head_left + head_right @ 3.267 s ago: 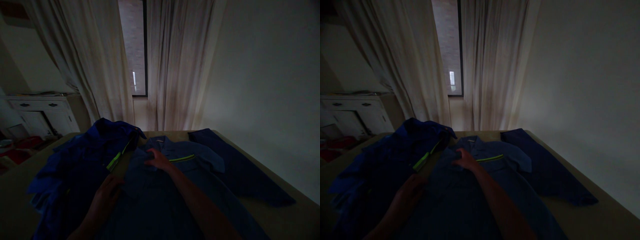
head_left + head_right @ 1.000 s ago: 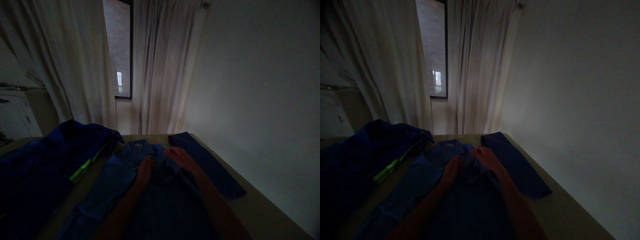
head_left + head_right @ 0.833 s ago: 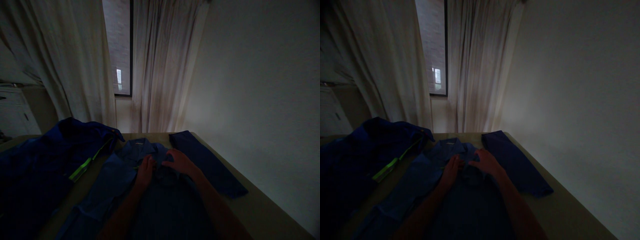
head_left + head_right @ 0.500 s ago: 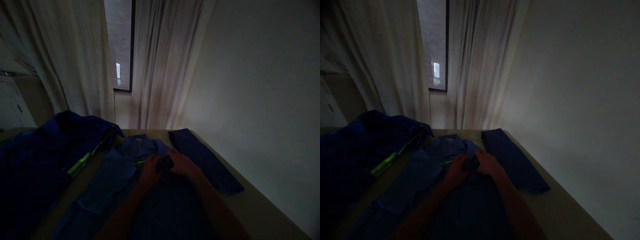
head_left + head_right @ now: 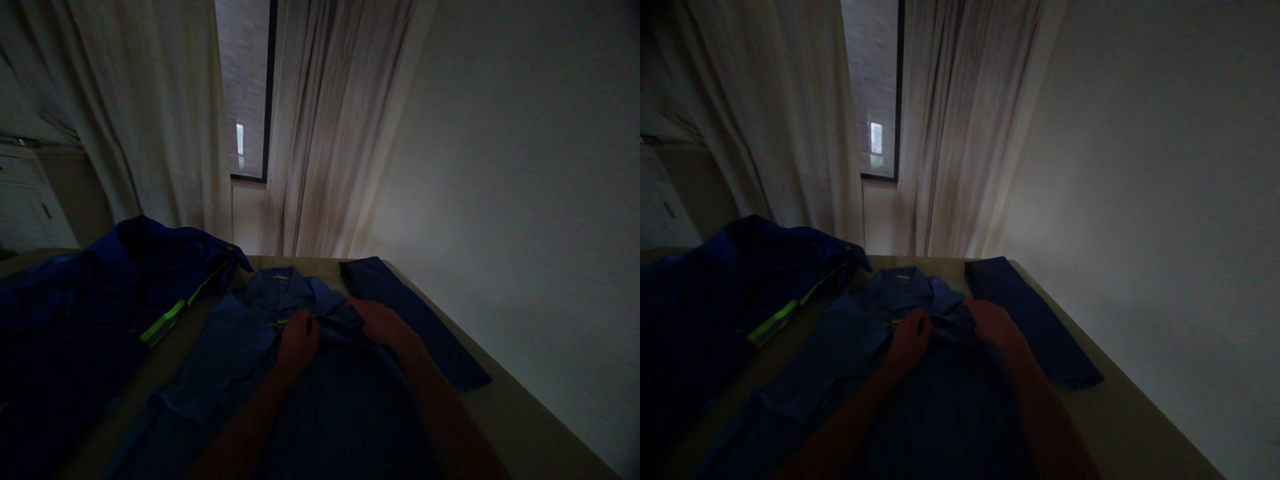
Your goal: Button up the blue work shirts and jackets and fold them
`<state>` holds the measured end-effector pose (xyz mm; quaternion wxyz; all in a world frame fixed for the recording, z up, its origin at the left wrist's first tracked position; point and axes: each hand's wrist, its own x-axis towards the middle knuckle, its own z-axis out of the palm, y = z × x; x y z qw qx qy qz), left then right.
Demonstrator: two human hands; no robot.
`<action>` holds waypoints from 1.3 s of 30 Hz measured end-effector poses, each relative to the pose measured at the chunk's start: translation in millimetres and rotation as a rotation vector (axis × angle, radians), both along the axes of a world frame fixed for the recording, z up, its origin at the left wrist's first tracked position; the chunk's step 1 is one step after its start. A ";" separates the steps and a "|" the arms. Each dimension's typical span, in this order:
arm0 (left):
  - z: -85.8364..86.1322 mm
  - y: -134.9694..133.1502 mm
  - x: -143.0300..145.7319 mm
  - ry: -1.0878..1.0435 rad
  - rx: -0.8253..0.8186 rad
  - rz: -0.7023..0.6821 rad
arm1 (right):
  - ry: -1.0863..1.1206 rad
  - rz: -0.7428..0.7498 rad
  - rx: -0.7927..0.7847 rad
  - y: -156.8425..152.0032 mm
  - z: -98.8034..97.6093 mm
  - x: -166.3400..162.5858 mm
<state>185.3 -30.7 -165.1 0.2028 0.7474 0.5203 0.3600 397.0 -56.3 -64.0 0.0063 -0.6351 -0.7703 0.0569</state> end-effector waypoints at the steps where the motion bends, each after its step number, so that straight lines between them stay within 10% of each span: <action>1: -0.6 0.1 0.4 0.007 0.001 -0.013 | 0.000 0.003 0.017 0.3 -0.8 -1.3; 10: -3.1 -1.9 0.2 0.022 0.006 -0.114 | -0.027 0.145 -0.042 7.3 -23.0 -15.4; 25: 9.2 0.3 -3.8 -0.160 -0.176 0.100 | 0.300 0.257 -0.274 -0.7 1.7 -29.9; 32: 12.2 1.6 -6.6 -0.182 -0.220 0.179 | 0.251 0.126 0.200 17.8 -39.6 -43.2; 39: 7.1 2.2 -3.5 -0.155 -0.209 0.152 | 0.233 0.258 0.052 28.4 -75.7 -40.9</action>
